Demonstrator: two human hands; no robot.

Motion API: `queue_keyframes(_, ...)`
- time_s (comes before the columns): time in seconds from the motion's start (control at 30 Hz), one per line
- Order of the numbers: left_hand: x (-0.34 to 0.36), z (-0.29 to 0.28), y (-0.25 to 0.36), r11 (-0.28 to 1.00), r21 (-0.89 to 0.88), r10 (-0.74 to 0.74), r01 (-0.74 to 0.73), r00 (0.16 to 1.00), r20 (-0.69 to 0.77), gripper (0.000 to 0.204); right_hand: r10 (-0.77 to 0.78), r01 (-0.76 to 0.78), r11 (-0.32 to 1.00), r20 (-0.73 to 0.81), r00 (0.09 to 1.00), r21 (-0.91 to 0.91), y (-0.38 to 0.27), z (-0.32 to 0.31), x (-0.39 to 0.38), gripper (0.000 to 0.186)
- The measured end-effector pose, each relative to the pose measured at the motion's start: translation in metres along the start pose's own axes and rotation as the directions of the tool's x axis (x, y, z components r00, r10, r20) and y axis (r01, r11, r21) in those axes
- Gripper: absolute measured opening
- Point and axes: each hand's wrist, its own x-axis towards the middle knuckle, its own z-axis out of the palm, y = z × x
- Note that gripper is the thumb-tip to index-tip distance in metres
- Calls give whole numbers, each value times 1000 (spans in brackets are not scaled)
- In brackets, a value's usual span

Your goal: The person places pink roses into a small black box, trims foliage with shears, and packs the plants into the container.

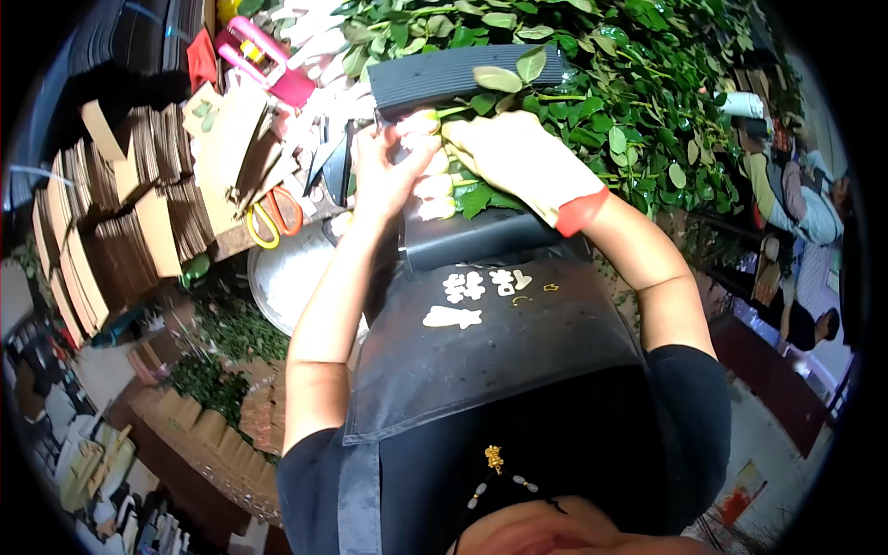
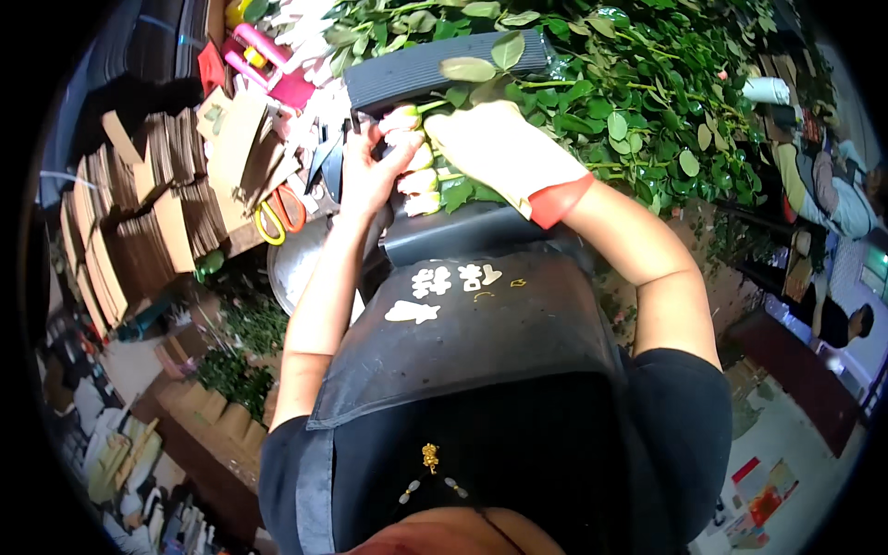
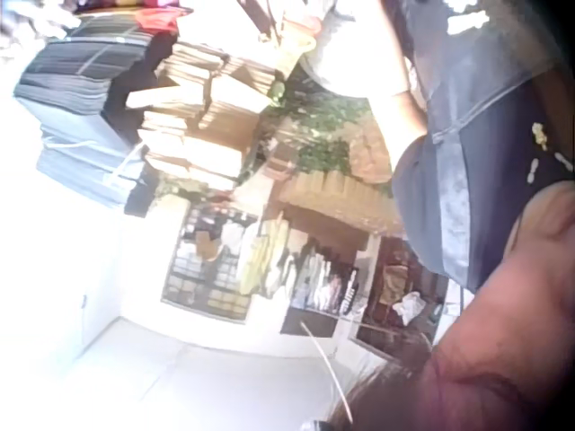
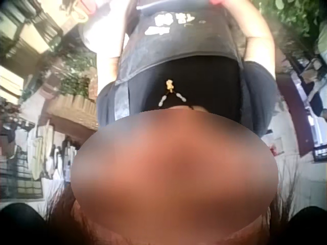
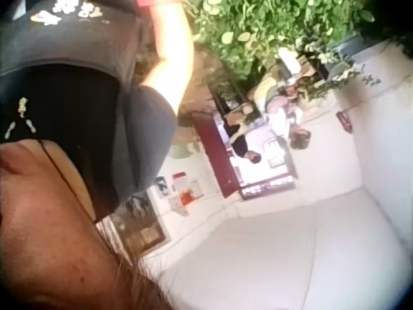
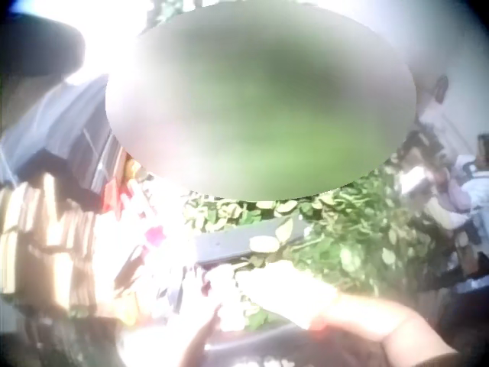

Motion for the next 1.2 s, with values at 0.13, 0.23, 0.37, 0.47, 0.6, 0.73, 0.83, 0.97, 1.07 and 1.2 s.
queue_keyframes(0.13,-7,4,-6,997,26,82,-80,993,-90,37,105,-106,994,-115,988,1,-24,-35,1,25)
queue_keyframes(0.23,-6,8,-16,993,-80,84,-90,993,-80,30,109,-119,993,-234,966,-26,-9,-10,5,22)
queue_keyframes(0.37,-13,6,0,992,-65,103,-109,991,-80,27,42,-86,986,-294,955,-139,-2,19,18,16)
queue_keyframes(0.47,-11,2,-13,964,140,243,-227,964,-109,30,68,-121,962,-212,975,-246,-6,21,28,15)
queue_keyframes(0.6,-9,1,-15,970,168,191,-177,979,-68,35,-28,3,992,-202,979,-125,-7,4,25,15)
queue_keyframes(0.73,-7,6,-7,983,89,172,-160,976,-136,38,-99,103,995,-338,936,-8,-19,-46,-9,16)
queue_keyframes(0.83,-1,2,-17,961,199,215,-194,973,-88,40,121,-89,980,-180,976,175,-27,-89,-74,27)
queue_keyframes(0.97,-7,2,9,986,-167,-5,7,1000,13,32,549,-678,726,500,670,112,-45,-98,-144,59)
queue_keyframes(1.07,0,3,5,989,-101,108,-110,994,-26,32,424,-630,529,466,777,569,-41,-68,-189,44)
queue_keyframes(1.2,-2,2,2,985,-69,155,-157,987,-29,28,405,-414,-7,381,831,910,-24,-105,-184,35)
